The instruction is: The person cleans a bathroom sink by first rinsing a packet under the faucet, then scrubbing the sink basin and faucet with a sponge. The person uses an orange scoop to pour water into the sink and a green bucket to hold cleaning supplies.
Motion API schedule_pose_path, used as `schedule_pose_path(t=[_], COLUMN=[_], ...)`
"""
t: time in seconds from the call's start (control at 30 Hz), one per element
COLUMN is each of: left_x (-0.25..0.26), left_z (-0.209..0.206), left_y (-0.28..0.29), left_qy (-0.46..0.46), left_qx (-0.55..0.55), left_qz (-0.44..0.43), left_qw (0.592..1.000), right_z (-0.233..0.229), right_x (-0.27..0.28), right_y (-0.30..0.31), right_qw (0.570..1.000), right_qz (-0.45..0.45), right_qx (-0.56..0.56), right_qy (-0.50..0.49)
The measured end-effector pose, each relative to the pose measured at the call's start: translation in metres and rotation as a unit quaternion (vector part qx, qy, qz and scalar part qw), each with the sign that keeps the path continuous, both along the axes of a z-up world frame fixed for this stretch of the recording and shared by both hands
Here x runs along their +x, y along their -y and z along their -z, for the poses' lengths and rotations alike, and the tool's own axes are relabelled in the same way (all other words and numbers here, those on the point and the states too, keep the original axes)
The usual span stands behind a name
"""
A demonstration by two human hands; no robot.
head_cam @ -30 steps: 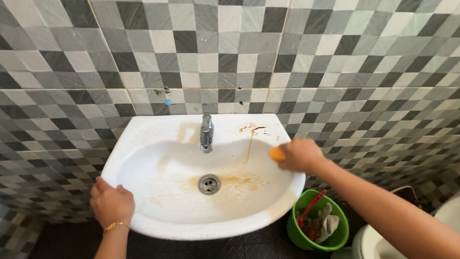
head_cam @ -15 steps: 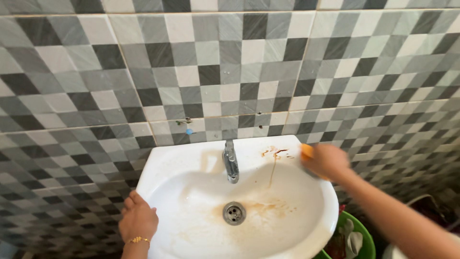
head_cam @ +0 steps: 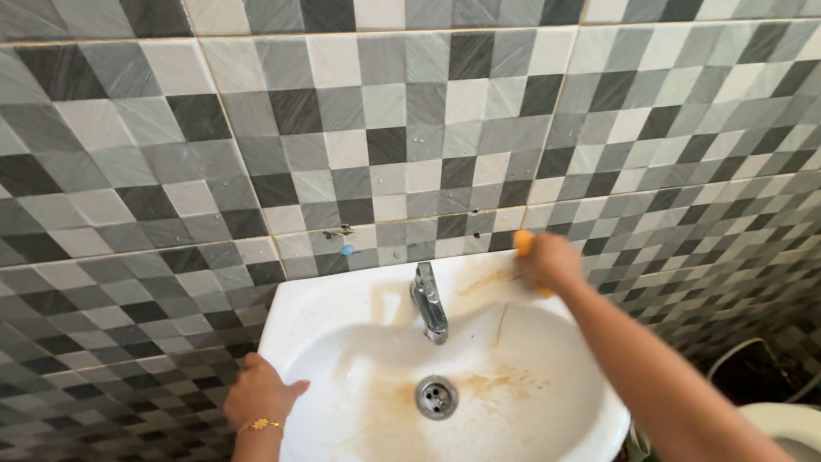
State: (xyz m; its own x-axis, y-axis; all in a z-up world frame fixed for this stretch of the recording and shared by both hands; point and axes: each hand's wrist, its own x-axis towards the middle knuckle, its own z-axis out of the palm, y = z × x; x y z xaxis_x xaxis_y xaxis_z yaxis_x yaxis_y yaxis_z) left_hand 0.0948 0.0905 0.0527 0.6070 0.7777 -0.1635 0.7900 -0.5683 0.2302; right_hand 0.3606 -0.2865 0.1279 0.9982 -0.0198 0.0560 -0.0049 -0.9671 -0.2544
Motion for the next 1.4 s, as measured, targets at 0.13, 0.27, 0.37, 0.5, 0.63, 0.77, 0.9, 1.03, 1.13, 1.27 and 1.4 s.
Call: schedule_pose_path(t=[0.13,0.27,0.37,0.5,0.63,0.77,0.9,1.03,1.13,1.27,1.4], left_x=[0.008,0.012,0.017,0.028,0.035,0.04,0.043,0.042,0.043,0.045,0.045], left_z=[-0.014,-0.024,-0.029,-0.026,-0.021,-0.017,-0.016,-0.018,-0.018,-0.017,-0.024], left_y=[0.007,0.004,0.001,-0.001,-0.002,-0.007,-0.006,-0.003,-0.004,-0.006,-0.005], left_qy=[0.017,0.003,0.015,0.002,-0.002,0.002,-0.011,-0.013,-0.007,0.003,-0.015], left_qx=[0.025,0.02,0.032,0.047,0.077,0.085,0.078,0.085,0.078,0.079,0.065], left_qz=[0.004,0.032,0.064,0.086,0.097,0.104,0.1,0.092,0.09,0.089,0.088], left_qw=[1.0,0.999,0.997,0.995,0.992,0.991,0.992,0.992,0.993,0.993,0.994], right_z=[0.034,0.027,0.018,0.026,0.053,0.03,-0.004,0.024,0.054,0.031,-0.002], right_x=[-0.016,-0.01,0.014,0.042,0.013,-0.003,0.031,0.025,0.008,0.018,0.037], right_y=[-0.089,-0.087,-0.028,-0.016,-0.094,-0.083,-0.014,-0.031,-0.104,-0.088,0.007], right_qw=[0.991,0.993,0.991,0.991,0.994,0.996,0.999,0.995,0.984,0.987,0.996], right_qz=[-0.12,-0.115,-0.079,-0.004,-0.107,-0.067,0.012,-0.054,-0.127,-0.129,-0.008], right_qx=[-0.028,-0.01,-0.089,-0.101,0.015,0.043,-0.037,-0.077,0.012,0.017,-0.089], right_qy=[0.043,-0.011,0.055,0.093,0.013,-0.038,-0.004,0.032,0.124,0.091,-0.007])
